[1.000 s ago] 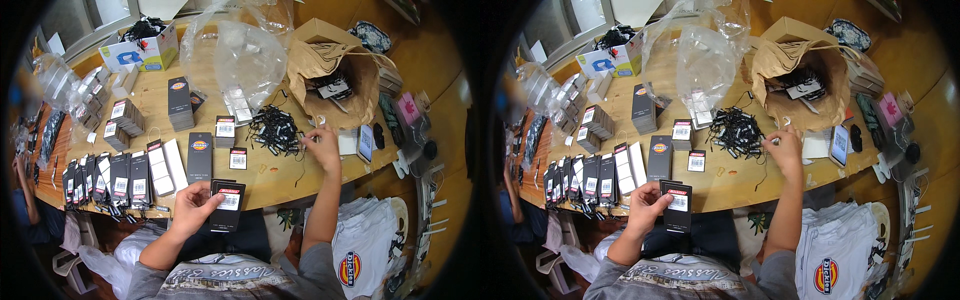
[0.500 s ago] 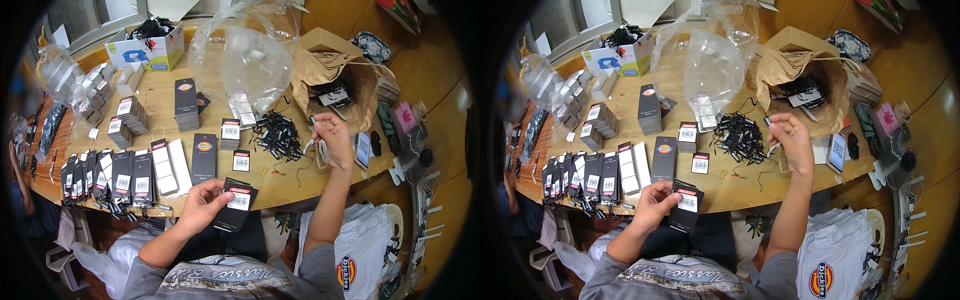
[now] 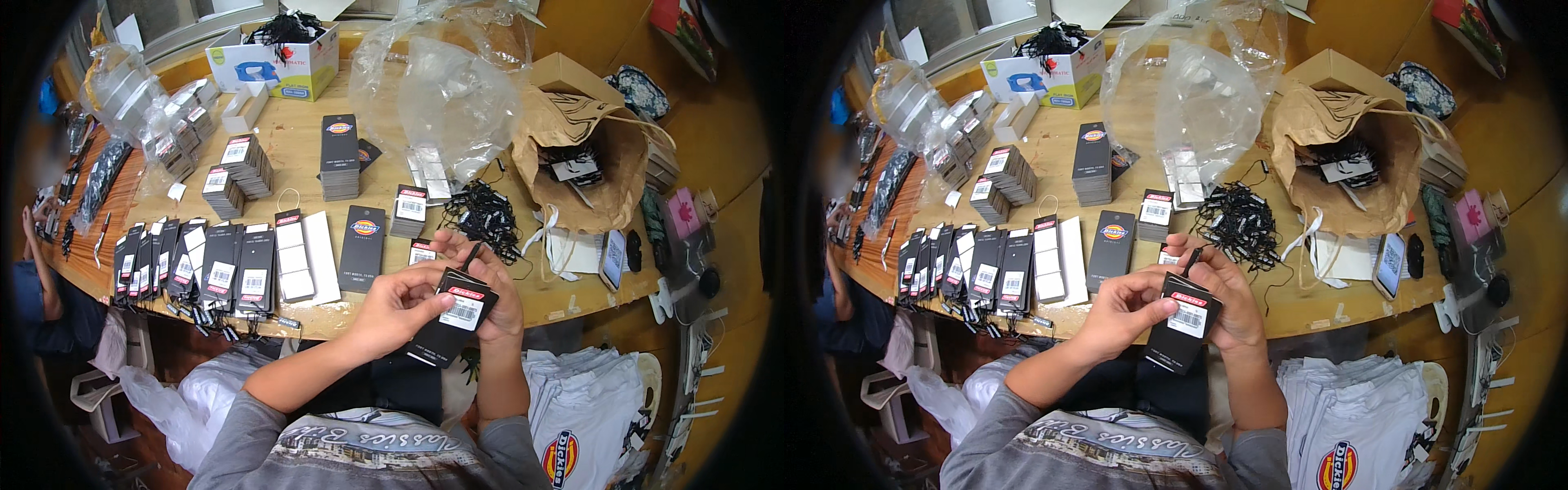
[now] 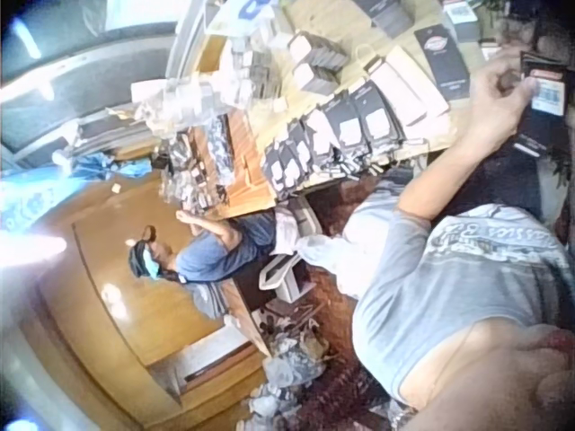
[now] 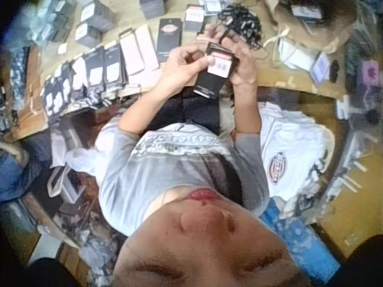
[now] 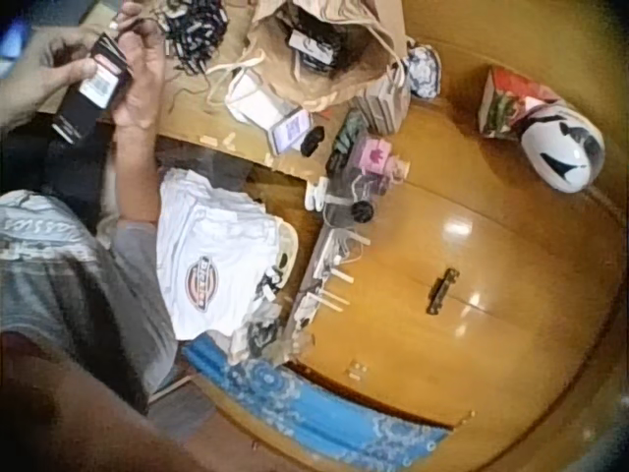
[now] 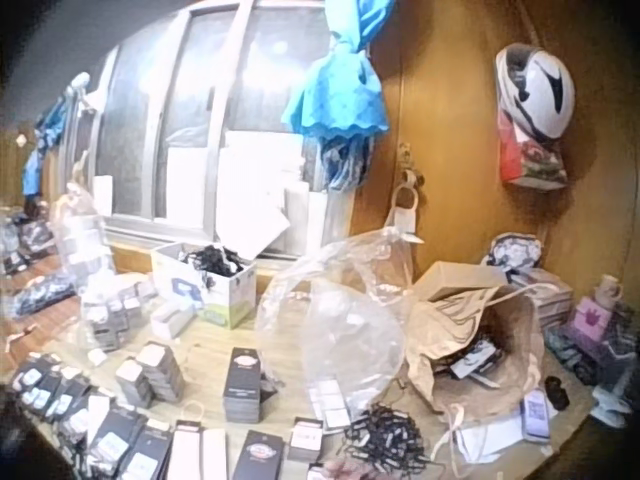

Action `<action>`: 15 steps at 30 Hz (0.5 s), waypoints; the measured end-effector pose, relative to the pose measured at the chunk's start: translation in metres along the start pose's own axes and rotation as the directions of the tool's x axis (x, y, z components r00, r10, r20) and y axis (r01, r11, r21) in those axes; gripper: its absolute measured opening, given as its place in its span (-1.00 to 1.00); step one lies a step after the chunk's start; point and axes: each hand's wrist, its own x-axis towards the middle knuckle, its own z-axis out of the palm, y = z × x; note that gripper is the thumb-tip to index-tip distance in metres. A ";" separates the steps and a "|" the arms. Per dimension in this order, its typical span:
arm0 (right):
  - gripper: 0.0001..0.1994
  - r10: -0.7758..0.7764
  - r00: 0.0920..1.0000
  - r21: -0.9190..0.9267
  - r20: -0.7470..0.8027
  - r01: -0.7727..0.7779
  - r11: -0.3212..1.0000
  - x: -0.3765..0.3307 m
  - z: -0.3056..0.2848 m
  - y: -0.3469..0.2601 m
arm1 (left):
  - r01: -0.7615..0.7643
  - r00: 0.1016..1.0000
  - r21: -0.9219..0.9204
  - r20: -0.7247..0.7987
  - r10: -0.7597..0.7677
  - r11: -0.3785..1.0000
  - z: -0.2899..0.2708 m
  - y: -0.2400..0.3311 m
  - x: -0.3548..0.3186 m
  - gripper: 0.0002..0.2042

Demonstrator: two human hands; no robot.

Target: The person sits at a table and repeatedly picks up black rectangular tags and small black cords. They thread the cords through the tags and place the assembled items into a pile on the table.

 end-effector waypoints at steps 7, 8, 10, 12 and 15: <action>-0.86 0.052 0.999 0.100 -0.012 -0.051 0.994 -0.006 0.001 0.010 | -0.275 0.937 0.291 -0.133 0.323 0.916 -0.002 -0.001 -0.013 -0.86; -0.82 0.053 0.999 0.099 0.006 -0.053 0.994 -0.006 -0.002 0.012 | -0.287 0.931 0.286 -0.144 0.337 0.914 -0.001 0.003 -0.016 -0.86; -0.81 0.098 0.995 0.150 -0.026 -0.093 0.984 -0.008 0.003 0.011 | -0.265 0.954 0.235 -0.077 0.289 0.935 -0.001 0.003 -0.016 -0.86; -0.82 0.089 0.995 0.186 -0.033 -0.082 0.979 -0.009 0.006 0.013 | -0.226 0.970 0.271 -0.025 0.242 0.935 -0.004 0.010 -0.016 -0.86; -0.85 0.076 0.997 0.182 -0.026 -0.070 0.981 -0.010 0.003 0.018 | -0.121 0.991 0.045 -0.051 0.123 0.992 -0.005 0.004 -0.012 -0.86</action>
